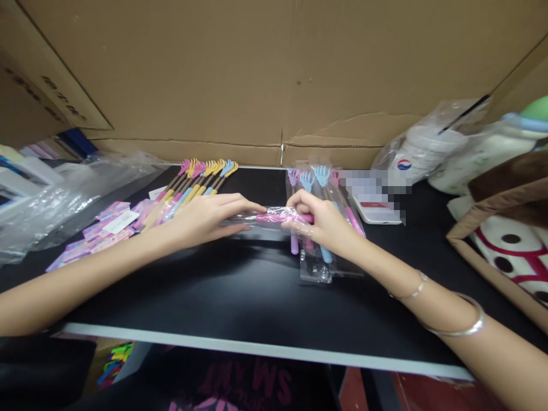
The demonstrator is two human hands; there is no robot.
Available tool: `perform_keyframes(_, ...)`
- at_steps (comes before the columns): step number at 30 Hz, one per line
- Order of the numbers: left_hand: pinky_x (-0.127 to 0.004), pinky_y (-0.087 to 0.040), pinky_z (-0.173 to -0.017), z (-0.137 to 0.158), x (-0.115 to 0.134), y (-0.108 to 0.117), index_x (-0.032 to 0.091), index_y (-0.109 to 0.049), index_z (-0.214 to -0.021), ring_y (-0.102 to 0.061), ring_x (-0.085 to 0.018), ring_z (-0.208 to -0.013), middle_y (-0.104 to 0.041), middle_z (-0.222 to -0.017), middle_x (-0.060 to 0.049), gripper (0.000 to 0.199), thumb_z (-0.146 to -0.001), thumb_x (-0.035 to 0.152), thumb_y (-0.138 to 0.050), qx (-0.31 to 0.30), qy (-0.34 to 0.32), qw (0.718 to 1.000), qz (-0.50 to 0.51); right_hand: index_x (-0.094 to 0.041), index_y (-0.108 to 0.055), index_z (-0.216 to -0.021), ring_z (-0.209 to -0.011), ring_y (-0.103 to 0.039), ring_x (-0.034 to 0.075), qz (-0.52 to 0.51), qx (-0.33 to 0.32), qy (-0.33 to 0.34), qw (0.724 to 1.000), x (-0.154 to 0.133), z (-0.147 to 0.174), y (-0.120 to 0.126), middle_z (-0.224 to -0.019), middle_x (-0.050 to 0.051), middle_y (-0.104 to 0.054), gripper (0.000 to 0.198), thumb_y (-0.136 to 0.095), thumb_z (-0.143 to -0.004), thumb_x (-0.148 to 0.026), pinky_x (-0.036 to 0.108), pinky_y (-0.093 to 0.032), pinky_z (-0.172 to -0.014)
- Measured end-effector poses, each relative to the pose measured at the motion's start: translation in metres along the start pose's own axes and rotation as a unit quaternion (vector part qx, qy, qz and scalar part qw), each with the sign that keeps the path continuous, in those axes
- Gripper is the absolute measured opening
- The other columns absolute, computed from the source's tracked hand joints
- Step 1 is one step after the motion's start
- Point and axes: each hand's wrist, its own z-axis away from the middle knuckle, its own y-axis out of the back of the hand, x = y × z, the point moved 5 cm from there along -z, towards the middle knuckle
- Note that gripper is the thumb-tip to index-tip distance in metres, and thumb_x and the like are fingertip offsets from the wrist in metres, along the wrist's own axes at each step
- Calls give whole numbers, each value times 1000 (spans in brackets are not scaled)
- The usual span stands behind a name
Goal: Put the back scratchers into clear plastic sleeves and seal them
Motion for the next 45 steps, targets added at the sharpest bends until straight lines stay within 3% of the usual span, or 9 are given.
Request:
perform_keyframes(4,-21,-45,-75,0,2,-1,26,-51,-129,-64,-15,-99,-65,-112,-3,32,-98,34,-45,-11,4,1000,19,-21,-54,-110,-45,-57,11,7,-78,-4,997,-3,1,-7,-67,-3,-65,35,-59,-87,-46,24,-44,-49)
perform_keyframes(8,-21,-45,-76,-1,5,0,27,-50,-130,-64,-14,-99,-65,-112,-2,34,-98,36,-46,-10,-2,1000,19,-19,-57,-99,-43,-52,9,7,-100,6,995,-7,2,-11,-64,-1,-66,30,-54,-90,-47,22,-42,-47)
perform_keyframes(14,-24,-46,-75,0,-6,9,25,-46,-136,-64,-20,-102,-66,-116,-4,53,-89,45,-58,-2,37,996,-75,-18,-60,-94,-43,-55,12,-17,-78,-16,997,-6,0,2,-60,0,-66,32,-56,-87,-49,23,-42,-43)
perform_keyframes(18,-24,-46,-74,1,-25,17,29,-47,-136,-64,-21,-106,-67,-117,-2,56,-85,50,-60,-10,83,990,-116,-19,-65,-93,-42,-52,10,29,10,-30,999,1,-6,29,-64,0,-66,33,-63,-82,-50,24,-41,-44)
perform_keyframes(22,-24,-45,-69,1,-44,20,30,-50,-134,-64,-22,-105,-67,-119,-2,55,-84,49,-61,-5,112,983,-146,-20,-66,-95,-42,-52,11,35,35,-31,998,7,-9,42,-62,-1,-63,37,-66,-77,-53,26,-42,-45)
perform_keyframes(31,-23,-44,-63,1,-45,17,30,-57,-127,-68,-20,-92,-71,-105,-1,44,-88,48,-55,-11,62,984,-166,-19,-60,-85,-38,-49,11,9,36,-31,999,7,-8,37,-50,-5,-55,36,-67,-76,-53,27,-39,-43)
perform_keyframes(36,-22,-43,-66,1,-38,16,29,-56,-126,-66,-18,-95,-70,-105,-1,35,-95,43,-46,-18,37,988,-147,-22,-55,-82,-39,-49,11,-24,24,-57,998,9,-8,33,-52,-5,-55,37,-70,-72,-54,26,-38,-40)
perform_keyframes(41,-22,-43,-70,1,-31,12,26,-55,-124,-65,-17,-95,-69,-106,-2,32,-99,38,-40,-36,14,990,-139,-23,-49,-81,-36,-45,10,-18,12,-45,999,7,-6,23,-44,-8,-47,36,-67,-78,-54,24,-31,-38)
perform_keyframes(45,-22,-42,-70,2,-27,8,24,-54,-121,-65,-16,-94,-69,-105,0,28,-97,33,-43,-39,6,990,-137,-23,-43,-81,-35,-47,10,-70,-17,-17,997,2,-4,13,-48,-6,-55,37,-64,-81,-53,22,-28,-37)
